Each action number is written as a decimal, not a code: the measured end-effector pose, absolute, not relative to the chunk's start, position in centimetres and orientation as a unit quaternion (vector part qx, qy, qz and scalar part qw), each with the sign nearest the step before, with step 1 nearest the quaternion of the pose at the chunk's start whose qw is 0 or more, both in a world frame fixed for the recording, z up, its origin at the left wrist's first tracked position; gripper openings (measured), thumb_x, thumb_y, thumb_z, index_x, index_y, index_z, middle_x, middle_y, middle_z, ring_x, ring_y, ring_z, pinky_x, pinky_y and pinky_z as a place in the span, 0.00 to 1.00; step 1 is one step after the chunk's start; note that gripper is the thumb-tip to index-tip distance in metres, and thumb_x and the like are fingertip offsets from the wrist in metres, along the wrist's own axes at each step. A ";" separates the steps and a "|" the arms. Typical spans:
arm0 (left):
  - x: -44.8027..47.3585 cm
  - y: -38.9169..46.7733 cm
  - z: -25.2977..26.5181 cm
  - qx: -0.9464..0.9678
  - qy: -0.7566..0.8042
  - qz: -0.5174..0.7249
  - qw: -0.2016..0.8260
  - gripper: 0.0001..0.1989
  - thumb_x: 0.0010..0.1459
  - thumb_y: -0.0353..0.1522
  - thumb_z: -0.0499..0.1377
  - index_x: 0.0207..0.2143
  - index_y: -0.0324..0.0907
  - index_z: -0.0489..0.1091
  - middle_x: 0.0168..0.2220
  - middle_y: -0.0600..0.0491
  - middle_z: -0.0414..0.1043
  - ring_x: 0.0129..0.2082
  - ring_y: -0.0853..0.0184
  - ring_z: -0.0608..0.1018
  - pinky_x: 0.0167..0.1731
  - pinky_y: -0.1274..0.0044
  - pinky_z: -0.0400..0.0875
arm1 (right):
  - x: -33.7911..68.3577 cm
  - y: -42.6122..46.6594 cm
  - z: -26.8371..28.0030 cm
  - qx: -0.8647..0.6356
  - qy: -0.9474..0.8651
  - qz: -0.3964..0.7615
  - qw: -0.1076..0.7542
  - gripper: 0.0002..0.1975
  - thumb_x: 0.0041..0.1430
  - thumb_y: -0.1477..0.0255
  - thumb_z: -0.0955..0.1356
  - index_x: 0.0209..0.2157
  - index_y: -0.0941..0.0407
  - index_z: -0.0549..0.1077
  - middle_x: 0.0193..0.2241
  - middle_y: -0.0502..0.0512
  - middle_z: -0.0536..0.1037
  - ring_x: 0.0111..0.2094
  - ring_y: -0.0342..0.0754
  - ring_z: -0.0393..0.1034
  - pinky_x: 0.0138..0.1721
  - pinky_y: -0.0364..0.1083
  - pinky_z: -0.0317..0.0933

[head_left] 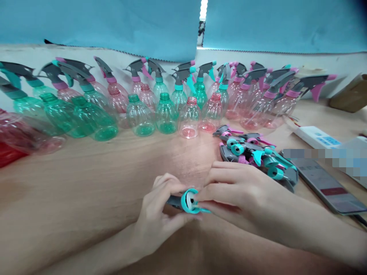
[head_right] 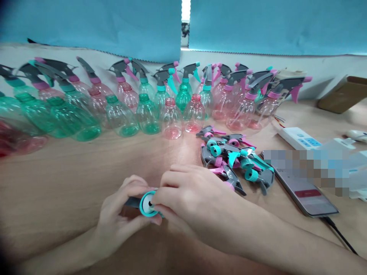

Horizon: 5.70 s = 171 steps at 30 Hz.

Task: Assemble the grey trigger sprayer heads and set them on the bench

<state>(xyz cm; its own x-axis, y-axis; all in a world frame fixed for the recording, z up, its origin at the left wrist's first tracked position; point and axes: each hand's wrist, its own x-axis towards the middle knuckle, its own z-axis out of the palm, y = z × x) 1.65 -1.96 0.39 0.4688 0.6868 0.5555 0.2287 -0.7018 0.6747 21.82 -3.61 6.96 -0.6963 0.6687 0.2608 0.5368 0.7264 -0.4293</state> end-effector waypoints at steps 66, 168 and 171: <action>-10.8 -2.0 0.0 0.830 0.455 0.313 -0.076 0.10 0.56 0.34 0.59 0.41 0.46 0.65 0.35 0.53 0.73 0.37 0.60 0.72 0.37 0.68 0.61 | 15.1 -4.3 5.5 -0.337 -0.915 0.169 0.141 0.10 0.61 0.73 0.63 0.43 0.53 0.72 0.36 0.48 0.78 0.35 0.45 0.73 0.32 0.43 0.59; -2.7 -3.2 1.5 0.826 0.377 0.373 0.192 0.15 0.55 0.30 0.59 0.47 0.46 0.66 0.40 0.53 0.69 0.40 0.65 0.74 0.39 0.73 0.70 | 17.6 -1.6 4.4 -0.341 -0.731 0.533 0.254 0.12 0.54 0.72 0.69 0.40 0.58 0.65 0.37 0.55 0.76 0.39 0.47 0.72 0.40 0.47 0.66; -3.0 -3.3 0.5 0.825 0.408 0.367 0.133 0.15 0.57 0.34 0.59 0.47 0.46 0.65 0.39 0.52 0.71 0.39 0.64 0.73 0.39 0.70 0.69 | 17.1 -1.4 4.4 -0.335 -0.707 0.575 0.238 0.15 0.56 0.72 0.68 0.42 0.56 0.59 0.39 0.56 0.75 0.40 0.47 0.71 0.39 0.47 0.66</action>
